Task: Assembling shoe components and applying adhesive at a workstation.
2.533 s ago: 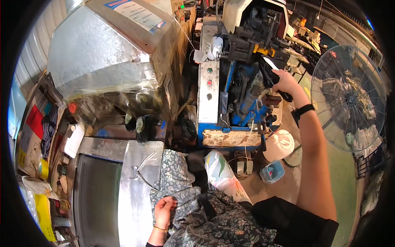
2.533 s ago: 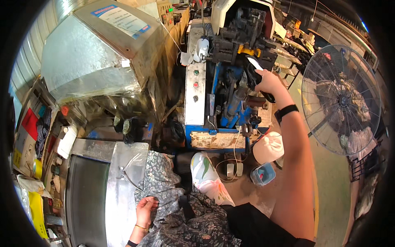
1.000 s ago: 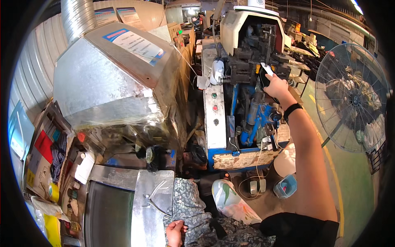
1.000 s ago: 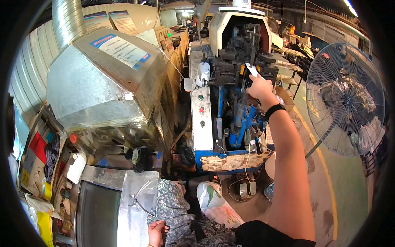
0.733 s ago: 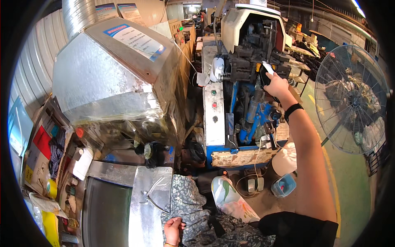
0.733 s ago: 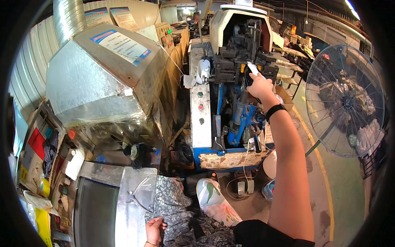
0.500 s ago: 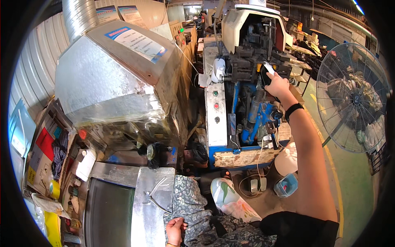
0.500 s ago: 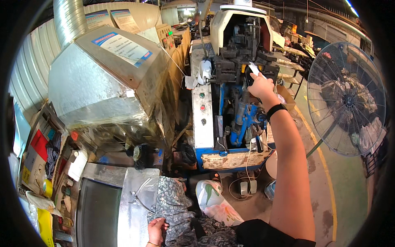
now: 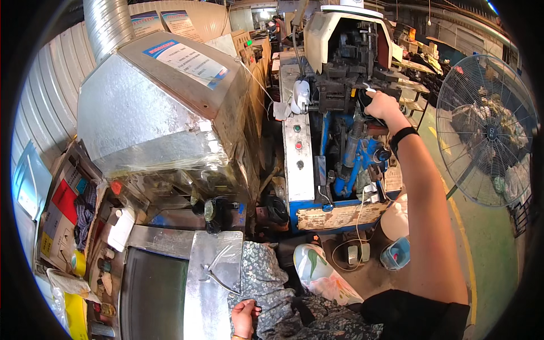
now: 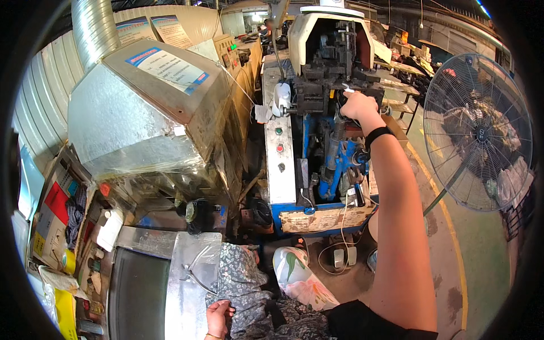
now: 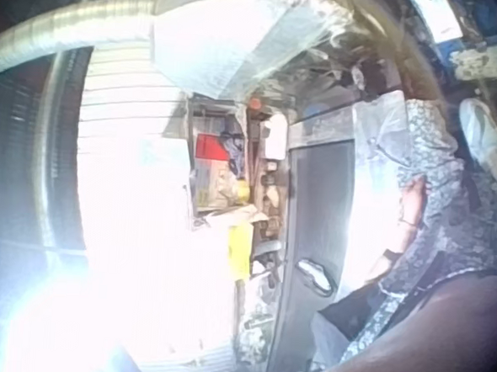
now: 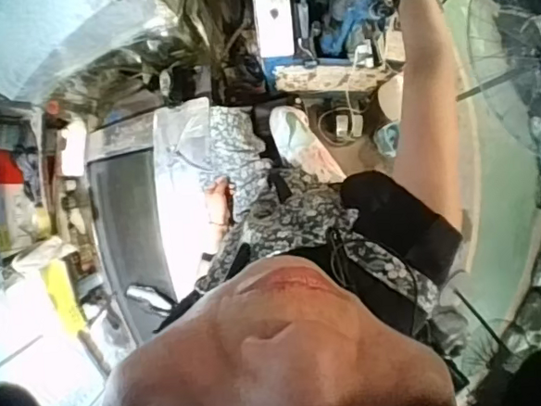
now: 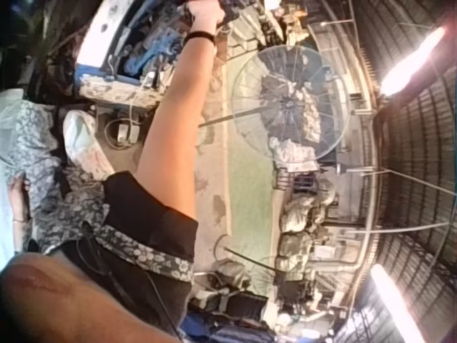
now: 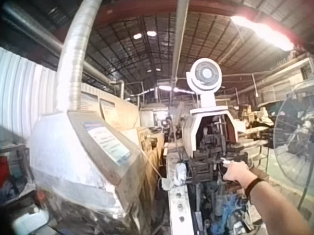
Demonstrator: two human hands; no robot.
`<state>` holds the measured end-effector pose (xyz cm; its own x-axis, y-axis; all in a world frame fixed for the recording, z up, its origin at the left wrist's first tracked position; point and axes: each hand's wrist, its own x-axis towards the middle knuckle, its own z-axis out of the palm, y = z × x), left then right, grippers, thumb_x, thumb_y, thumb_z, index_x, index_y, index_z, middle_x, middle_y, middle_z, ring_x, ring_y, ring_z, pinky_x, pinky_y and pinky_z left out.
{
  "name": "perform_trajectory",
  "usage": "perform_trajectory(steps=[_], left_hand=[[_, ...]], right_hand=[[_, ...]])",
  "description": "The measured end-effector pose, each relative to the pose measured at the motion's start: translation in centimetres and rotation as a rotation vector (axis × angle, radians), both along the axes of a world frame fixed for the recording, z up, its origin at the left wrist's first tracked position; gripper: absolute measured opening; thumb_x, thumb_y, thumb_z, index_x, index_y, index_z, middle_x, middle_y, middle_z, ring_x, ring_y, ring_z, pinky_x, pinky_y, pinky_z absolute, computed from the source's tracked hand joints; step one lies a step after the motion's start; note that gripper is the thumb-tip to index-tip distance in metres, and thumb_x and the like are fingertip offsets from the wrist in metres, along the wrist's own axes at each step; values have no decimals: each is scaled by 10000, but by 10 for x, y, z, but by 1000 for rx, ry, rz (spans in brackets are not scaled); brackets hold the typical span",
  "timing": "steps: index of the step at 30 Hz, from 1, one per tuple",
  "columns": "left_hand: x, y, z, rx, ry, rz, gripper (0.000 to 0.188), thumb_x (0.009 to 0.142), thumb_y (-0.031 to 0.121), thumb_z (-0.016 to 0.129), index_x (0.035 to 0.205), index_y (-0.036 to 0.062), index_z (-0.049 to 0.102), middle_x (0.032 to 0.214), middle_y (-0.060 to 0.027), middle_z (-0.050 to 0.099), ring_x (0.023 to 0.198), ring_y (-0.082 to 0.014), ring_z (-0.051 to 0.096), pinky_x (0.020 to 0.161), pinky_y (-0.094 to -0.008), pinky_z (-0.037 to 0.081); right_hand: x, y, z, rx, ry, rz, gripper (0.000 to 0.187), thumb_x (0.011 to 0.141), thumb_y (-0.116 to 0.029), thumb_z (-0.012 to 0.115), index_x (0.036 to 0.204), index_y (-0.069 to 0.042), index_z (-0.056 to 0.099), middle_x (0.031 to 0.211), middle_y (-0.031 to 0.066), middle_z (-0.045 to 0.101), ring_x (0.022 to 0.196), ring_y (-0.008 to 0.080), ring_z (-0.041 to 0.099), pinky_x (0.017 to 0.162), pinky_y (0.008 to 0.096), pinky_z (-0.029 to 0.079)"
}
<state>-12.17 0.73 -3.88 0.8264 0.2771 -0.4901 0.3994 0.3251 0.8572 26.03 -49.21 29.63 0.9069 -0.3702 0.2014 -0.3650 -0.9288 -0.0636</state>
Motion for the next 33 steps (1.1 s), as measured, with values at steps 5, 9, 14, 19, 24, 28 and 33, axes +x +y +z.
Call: perform_trajectory(steps=[5, 9, 14, 19, 24, 28, 33], left_hand=[[1, -3, 8, -58, 11, -3, 114, 912, 70, 579, 904, -21, 647, 663, -84, 648, 532, -130, 574, 519, -233, 463], [-2, 2, 5, -48, -14, -20, 118, 919, 70, 573, 909, -23, 645, 665, -84, 647, 534, -133, 575, 533, -234, 466], [-1, 2, 4, -79, -5, -22, 119, 920, 64, 571, 923, -28, 646, 676, -90, 649, 542, -135, 576, 531, -232, 463], [-1, 2, 7, -77, 20, -31, 124, 923, 66, 567, 924, -27, 649, 679, -95, 655, 541, -134, 575, 532, -232, 465], [-2, 4, 9, -84, 5, -33, 126, 922, 63, 561, 931, -27, 649, 681, -96, 658, 539, -132, 573, 531, -230, 466], [-6, 4, 12, -90, -1, -36, 121, 929, 77, 581, 926, -18, 656, 695, -94, 672, 542, -117, 571, 541, -223, 469], [-4, 2, 8, -134, -2, -37, 118, 928, 74, 584, 934, -21, 654, 695, -94, 670, 546, -122, 574, 545, -225, 473]], right_hand=[[3, -7, -9, -28, -93, 21, 726, 708, -286, 622, 1415, -309, 462, 1357, 97, 550, 1207, 415, 527, 1021, 452, 437], [-4, 6, -3, 39, -44, -32, 719, 716, -292, 621, 1417, -308, 462, 1391, 77, 511, 1220, 423, 504, 1023, 455, 435], [-3, 6, -6, 5, -48, -35, 710, 730, -295, 617, 1421, -313, 455, 1409, 61, 493, 1228, 415, 496, 1033, 461, 427], [1, 0, -9, -5, -60, -23, 713, 734, -301, 617, 1426, -314, 446, 1397, 60, 501, 1228, 417, 494, 1035, 463, 426], [-4, 6, -6, 6, -61, -26, 713, 731, -303, 625, 1422, -313, 451, 1389, 59, 504, 1232, 416, 492, 1033, 467, 426], [-7, 8, -6, 0, -66, -14, 699, 738, -320, 629, 1415, -310, 458, 1394, 59, 496, 1235, 411, 484, 1032, 467, 424], [-13, 8, -15, -37, -90, -21, 684, 745, -337, 642, 1405, -295, 468, 1396, 70, 480, 1213, 441, 477, 1013, 490, 426]])
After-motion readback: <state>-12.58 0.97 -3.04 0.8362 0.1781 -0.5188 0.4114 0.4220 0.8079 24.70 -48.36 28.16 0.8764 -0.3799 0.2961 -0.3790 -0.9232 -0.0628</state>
